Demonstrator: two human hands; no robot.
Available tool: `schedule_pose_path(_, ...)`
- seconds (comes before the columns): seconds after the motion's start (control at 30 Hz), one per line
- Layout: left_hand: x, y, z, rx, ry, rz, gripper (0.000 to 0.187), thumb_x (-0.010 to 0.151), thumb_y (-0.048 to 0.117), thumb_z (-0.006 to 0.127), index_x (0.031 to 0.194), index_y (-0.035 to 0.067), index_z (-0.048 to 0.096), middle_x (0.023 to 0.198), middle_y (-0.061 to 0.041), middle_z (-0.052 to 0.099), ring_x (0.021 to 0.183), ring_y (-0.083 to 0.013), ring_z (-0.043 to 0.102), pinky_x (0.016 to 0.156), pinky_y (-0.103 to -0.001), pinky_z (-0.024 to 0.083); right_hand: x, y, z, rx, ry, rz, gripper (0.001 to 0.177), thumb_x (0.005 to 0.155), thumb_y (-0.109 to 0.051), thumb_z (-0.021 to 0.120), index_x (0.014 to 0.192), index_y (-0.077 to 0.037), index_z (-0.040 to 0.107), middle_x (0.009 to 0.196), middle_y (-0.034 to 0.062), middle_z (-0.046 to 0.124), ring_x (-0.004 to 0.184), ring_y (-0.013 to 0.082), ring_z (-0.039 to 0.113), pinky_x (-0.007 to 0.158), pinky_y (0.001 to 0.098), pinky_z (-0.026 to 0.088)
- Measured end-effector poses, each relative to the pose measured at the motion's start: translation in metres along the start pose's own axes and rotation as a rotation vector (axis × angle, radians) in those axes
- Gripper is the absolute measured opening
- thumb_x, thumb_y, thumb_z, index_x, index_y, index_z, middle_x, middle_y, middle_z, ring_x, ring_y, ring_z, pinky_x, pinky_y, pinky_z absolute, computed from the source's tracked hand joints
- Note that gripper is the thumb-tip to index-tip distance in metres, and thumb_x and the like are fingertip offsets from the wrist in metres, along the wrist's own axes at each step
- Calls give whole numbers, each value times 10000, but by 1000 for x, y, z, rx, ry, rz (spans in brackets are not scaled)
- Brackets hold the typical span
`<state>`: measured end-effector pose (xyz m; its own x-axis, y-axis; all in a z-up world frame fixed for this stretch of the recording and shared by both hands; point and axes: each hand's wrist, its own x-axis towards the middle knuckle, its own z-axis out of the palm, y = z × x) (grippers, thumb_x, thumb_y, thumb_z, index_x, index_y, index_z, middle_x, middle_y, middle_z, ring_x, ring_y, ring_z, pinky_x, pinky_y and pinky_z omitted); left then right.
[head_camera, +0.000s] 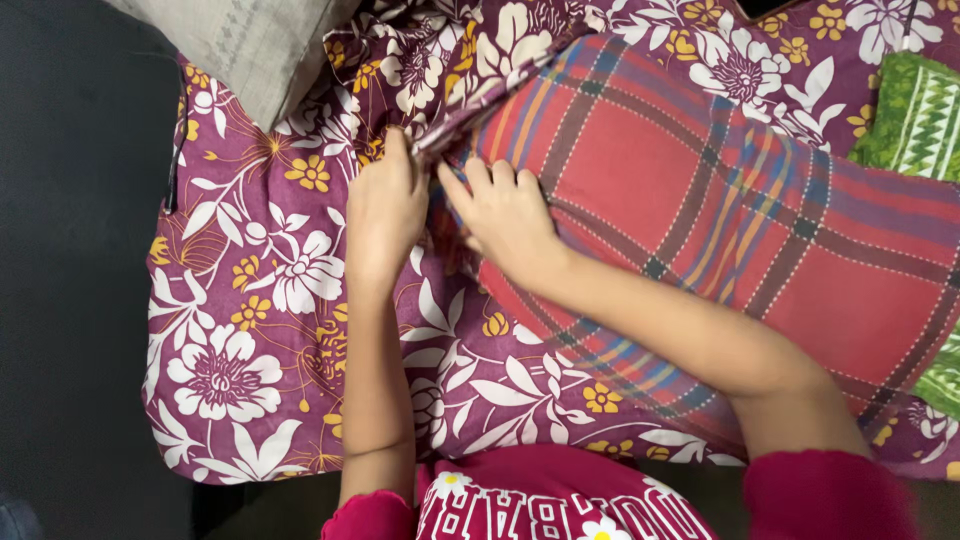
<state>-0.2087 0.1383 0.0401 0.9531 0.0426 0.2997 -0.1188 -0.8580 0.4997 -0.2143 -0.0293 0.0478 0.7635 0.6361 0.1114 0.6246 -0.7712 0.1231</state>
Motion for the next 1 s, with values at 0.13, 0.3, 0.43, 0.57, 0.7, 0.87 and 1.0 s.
schedule_pose_path(0.13, 5, 20, 2, -104, 101, -22, 168, 1074, 200, 561, 1136, 43, 561, 761, -227, 683, 689, -434, 673, 605, -554, 498, 11, 36, 8, 276, 281, -45, 492, 704, -216, 827, 1169, -132, 691, 915, 51, 657, 790, 258, 708, 620, 399, 563)
schedule_pose_path(0.3, -5, 58, 3, 52, 269, 106, 160, 1053, 211, 567, 1179, 113, 571, 727, -162, 673, 624, -365, 673, 527, -482, 512, 5, 78, -4, 302, 533, -31, 293, 738, -145, 778, 1018, -109, 701, 833, 63, 653, 696, 286, 696, 582, 428, 548)
schedule_pose_path(0.43, -22, 99, 30, 100, 184, 90, 252, 1007, 98, 550, 1257, 98, 578, 578, -67, 612, 493, -248, 652, 445, -405, 501, 5, 92, 6, 259, 450, 52, 270, 764, -161, 776, 1010, -88, 695, 870, 88, 674, 753, 298, 694, 636, 428, 545)
schedule_pose_path(0.57, -35, 128, 44, 124, 225, 277, 263, 999, 96, 536, 1260, 63, 551, 685, -73, 628, 568, -231, 662, 497, -384, 521, 4, 96, 17, 239, 234, 38, 292, 787, -186, 782, 1034, -56, 696, 918, 118, 698, 822, 307, 694, 698, 428, 546)
schedule_pose_path(0.7, -10, 104, 8, -17, -17, 296, 262, 1005, 298, 580, 1142, 74, 585, 634, -115, 654, 539, -305, 667, 463, -442, 508, 16, 117, -7, 346, -101, -150, 323, 810, -212, 787, 1057, -23, 697, 966, 149, 722, 890, 316, 695, 759, 428, 546)
schedule_pose_path(0.87, 34, 95, 5, 133, 88, 236, 351, 1060, 478, 578, 991, 134, 592, 692, -122, 688, 604, -328, 684, 518, -462, 518, -8, 203, -66, 770, -131, -279, 429, 859, -262, 757, 1230, -49, 713, 1070, 100, 763, 916, 205, 724, 815, 341, 561)
schedule_pose_path(1.0, 121, 94, 88, 122, 386, 380, 538, 899, 538, 686, 1047, 28, 600, 875, -141, 711, 671, -294, 715, 512, -387, 546, -1, 256, -15, 713, 216, 369, 380, 1077, -297, 705, 1289, 14, 658, 1157, 167, 733, 1037, 243, 711, 917, 355, 555)
